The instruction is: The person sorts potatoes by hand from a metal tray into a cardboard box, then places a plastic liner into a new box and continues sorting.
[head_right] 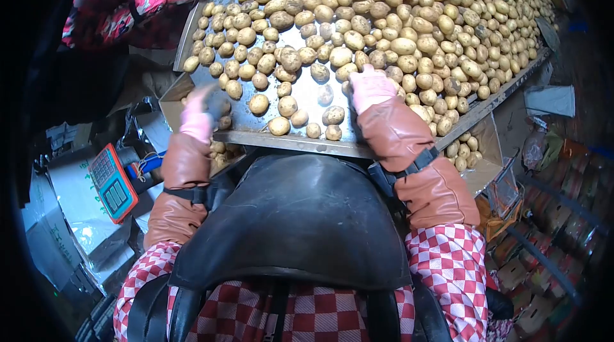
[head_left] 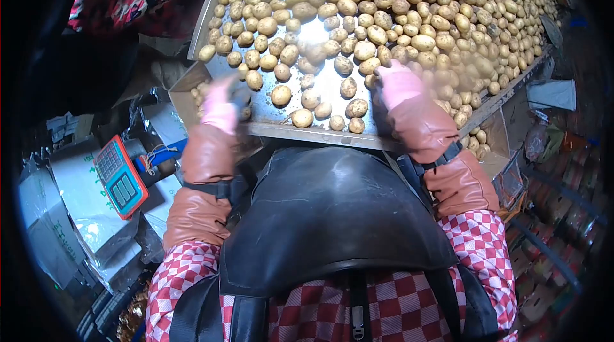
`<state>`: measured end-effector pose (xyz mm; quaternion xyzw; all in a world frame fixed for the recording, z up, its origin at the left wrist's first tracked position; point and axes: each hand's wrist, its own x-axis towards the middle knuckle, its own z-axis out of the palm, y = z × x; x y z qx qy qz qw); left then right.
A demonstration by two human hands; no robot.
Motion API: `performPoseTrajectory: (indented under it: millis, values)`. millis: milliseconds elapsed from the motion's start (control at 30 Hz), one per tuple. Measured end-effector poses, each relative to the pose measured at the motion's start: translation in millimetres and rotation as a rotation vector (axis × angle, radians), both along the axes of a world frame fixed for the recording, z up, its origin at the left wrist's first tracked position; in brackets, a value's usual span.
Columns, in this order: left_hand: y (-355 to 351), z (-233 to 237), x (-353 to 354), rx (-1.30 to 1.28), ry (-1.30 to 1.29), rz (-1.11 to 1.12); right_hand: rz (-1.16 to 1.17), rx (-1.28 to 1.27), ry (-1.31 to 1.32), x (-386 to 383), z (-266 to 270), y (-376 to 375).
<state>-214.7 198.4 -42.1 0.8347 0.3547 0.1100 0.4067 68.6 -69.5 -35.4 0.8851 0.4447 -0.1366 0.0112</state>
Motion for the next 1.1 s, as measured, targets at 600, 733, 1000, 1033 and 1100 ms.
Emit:
performPoseTrajectory:
  millis: [600, 733, 1000, 1033, 1100]
  values:
    - [-108.4, -13.5, 92.2, -0.101, 0.351, -0.445, 0.065, -0.35, 0.052, 7.3, -45.0, 31.6]
    - [-49.9, -55.1, 23.9, -0.829, -0.052, 0.202, -0.608, 0.255, 0.659, 42.0, -60.6, 6.3]
    - [97.4, -143.0, -172.1, -0.104, -0.202, 0.423, -0.556, 0.06, 1.984, -101.9, 20.4, 147.8]
    - [99.3, -130.1, -170.9, -0.106, -0.195, 0.426, -0.411, 0.233, 1.836, -128.9, 27.7, 167.7]
    - [97.2, -86.1, -149.7, -0.657, -0.428, 0.8, -0.149, 0.206, 1.597, -160.7, -30.3, 201.9]
